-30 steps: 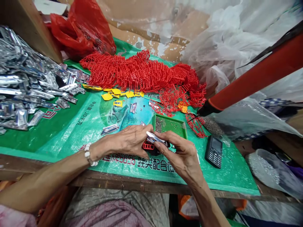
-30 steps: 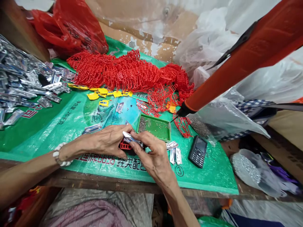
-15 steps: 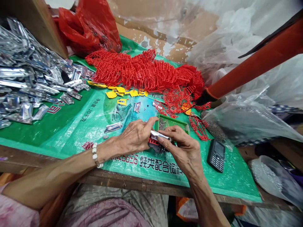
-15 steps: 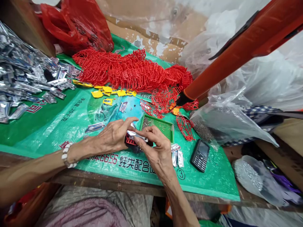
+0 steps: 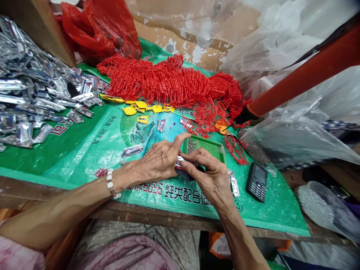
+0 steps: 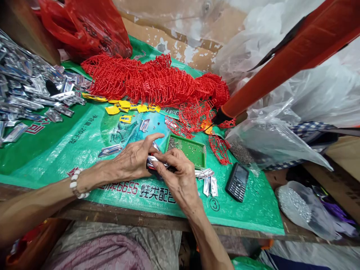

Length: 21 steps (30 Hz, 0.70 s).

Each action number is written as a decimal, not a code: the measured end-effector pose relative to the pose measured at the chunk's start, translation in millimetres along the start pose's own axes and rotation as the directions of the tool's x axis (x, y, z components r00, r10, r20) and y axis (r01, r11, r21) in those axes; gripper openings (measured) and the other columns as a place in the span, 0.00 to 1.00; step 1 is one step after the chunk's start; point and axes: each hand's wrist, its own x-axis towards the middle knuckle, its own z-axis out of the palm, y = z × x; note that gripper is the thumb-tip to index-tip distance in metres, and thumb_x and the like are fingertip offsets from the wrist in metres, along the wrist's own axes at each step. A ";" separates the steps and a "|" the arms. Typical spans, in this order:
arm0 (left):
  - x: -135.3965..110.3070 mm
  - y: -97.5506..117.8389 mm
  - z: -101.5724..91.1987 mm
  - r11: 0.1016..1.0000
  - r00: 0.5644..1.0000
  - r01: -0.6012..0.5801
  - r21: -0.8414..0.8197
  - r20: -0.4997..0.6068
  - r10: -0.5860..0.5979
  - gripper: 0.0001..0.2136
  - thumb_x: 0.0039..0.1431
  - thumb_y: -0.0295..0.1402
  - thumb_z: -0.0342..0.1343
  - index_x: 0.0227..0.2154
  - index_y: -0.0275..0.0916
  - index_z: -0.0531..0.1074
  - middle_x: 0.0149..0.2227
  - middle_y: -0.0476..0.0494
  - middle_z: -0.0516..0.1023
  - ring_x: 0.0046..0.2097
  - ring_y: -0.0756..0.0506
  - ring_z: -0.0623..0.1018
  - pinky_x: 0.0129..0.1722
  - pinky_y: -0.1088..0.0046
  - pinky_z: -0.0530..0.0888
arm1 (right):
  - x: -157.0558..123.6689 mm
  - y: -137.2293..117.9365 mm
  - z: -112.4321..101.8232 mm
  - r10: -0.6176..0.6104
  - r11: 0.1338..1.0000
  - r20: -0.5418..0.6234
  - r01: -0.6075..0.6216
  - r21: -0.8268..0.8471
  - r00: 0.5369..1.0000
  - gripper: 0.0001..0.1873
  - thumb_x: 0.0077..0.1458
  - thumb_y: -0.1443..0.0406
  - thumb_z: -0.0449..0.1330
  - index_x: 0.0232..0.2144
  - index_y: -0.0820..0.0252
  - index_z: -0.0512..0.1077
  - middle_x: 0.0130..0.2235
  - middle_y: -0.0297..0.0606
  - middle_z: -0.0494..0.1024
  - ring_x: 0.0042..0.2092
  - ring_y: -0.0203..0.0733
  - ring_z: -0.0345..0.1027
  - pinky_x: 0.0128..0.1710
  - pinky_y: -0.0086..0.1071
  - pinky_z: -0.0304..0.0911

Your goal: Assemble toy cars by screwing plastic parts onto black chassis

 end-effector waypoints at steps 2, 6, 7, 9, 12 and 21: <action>-0.2 0.7 -1.9 1.000 1.000 -0.011 -0.012 0.005 0.011 0.38 0.54 0.26 0.57 0.63 0.37 0.41 0.40 0.42 0.79 0.42 0.40 0.80 0.39 0.65 0.76 | -1.3 -0.3 1.6 -0.061 0.996 -0.018 0.060 -0.066 0.998 0.09 0.52 0.67 0.68 0.36 0.48 0.83 0.36 0.37 0.74 0.36 0.39 0.68 0.32 0.34 0.66; -1.0 0.6 -3.2 0.999 1.000 -0.017 -0.034 0.006 0.017 0.34 0.55 0.27 0.55 0.62 0.39 0.44 0.39 0.43 0.78 0.40 0.41 0.80 0.38 0.65 0.75 | -2.4 2.9 0.7 -0.099 0.987 0.022 0.101 -0.127 0.995 0.07 0.54 0.67 0.67 0.35 0.48 0.83 0.39 0.38 0.74 0.41 0.42 0.70 0.37 0.38 0.68; -1.2 -0.2 -2.9 0.999 1.000 -0.015 -0.049 0.005 0.015 0.33 0.55 0.27 0.55 0.61 0.39 0.45 0.39 0.43 0.77 0.40 0.41 0.80 0.38 0.64 0.75 | -2.3 4.2 0.2 -0.101 0.987 0.031 0.104 -0.126 0.994 0.07 0.55 0.67 0.66 0.36 0.49 0.82 0.39 0.38 0.74 0.41 0.42 0.70 0.38 0.38 0.68; -1.7 -2.5 -1.9 0.996 1.000 -0.014 -0.084 0.005 0.015 0.31 0.56 0.27 0.55 0.60 0.38 0.48 0.39 0.43 0.77 0.40 0.41 0.80 0.38 0.64 0.75 | -1.8 6.2 -0.6 -0.105 0.989 0.044 0.109 -0.102 0.993 0.08 0.55 0.68 0.66 0.36 0.50 0.82 0.39 0.37 0.74 0.41 0.41 0.70 0.40 0.38 0.68; -4.6 -6.9 -2.1 0.988 0.999 -0.039 -0.147 0.017 0.042 0.33 0.56 0.33 0.61 0.60 0.40 0.50 0.43 0.43 0.76 0.41 0.41 0.79 0.40 0.64 0.76 | -0.9 6.3 -0.3 -0.092 0.995 0.067 0.095 -0.034 0.994 0.06 0.55 0.68 0.66 0.36 0.52 0.80 0.38 0.36 0.73 0.42 0.40 0.70 0.41 0.36 0.67; -14.7 -5.3 -14.3 0.956 0.973 -0.227 -0.185 -0.086 0.214 0.07 0.69 0.34 0.54 0.44 0.35 0.68 0.41 0.39 0.77 0.43 0.44 0.78 0.42 0.68 0.76 | -2.7 7.2 0.3 0.033 0.999 -0.006 -0.034 -0.037 0.999 0.06 0.54 0.64 0.66 0.30 0.57 0.72 0.34 0.34 0.75 0.37 0.38 0.69 0.37 0.32 0.64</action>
